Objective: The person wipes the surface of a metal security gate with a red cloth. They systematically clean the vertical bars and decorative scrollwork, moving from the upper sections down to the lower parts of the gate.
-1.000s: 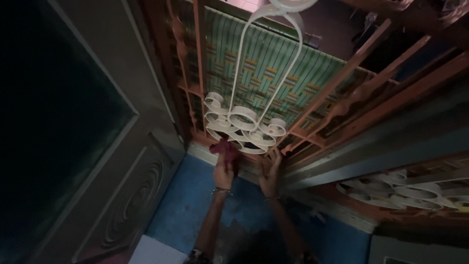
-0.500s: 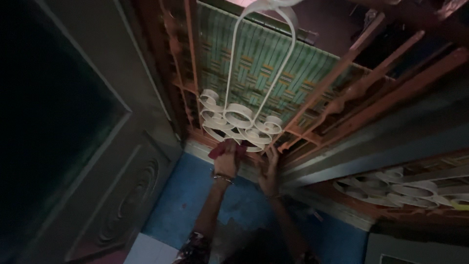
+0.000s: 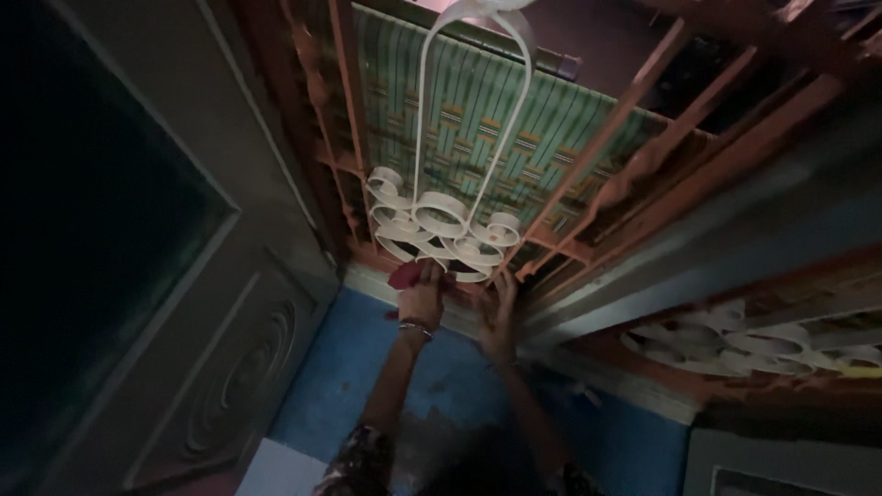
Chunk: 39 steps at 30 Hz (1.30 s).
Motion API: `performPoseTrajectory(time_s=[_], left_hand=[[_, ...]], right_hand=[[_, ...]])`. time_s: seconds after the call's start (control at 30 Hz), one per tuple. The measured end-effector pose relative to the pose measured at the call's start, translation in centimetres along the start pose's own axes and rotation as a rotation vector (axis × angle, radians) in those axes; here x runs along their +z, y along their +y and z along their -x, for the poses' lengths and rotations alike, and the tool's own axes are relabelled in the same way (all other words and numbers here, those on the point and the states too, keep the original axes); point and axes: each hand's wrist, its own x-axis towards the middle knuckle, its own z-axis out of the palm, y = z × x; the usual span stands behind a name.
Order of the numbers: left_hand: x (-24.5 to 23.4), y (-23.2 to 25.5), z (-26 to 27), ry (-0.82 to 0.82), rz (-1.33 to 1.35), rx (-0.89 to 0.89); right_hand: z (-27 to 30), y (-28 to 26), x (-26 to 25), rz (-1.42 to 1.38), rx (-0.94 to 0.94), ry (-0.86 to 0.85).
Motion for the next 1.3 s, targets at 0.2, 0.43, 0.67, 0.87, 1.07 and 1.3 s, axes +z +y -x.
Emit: performPoseTrajectory(time_s=[0.2, 0.43, 0.67, 0.87, 1.07, 1.3], left_hand=[[0.3, 0.4, 3.3, -0.009, 0.023, -0.017], [-1.3, -2.3, 0.9, 0.037, -0.247, 0.218], [-0.3, 0.4, 3.0, -0.049, -0.066, -0.028], [-1.4, -1.9, 2.8, 0.235, -0.035, 0.059], [-0.5, 4.6, 1.1, 0.203, 1.316, -0.075], [-0.6, 4.5, 2.1, 0.310, 1.561, -0.104]], right_hand=[[-0.3, 0.2, 0.9, -0.042, -0.058, 0.007], [0.0, 0.1, 0.2, 0.203, -0.080, -0.031], [0.5, 0.4, 0.9, 0.158, -0.070, 0.001], [0.0, 1.0, 0.2, 0.126, -0.039, -0.023], [0.1, 0.8, 0.8, 0.085, 0.012, 0.005], [-0.1, 0.9, 1.2, 0.051, 0.047, 0.054]])
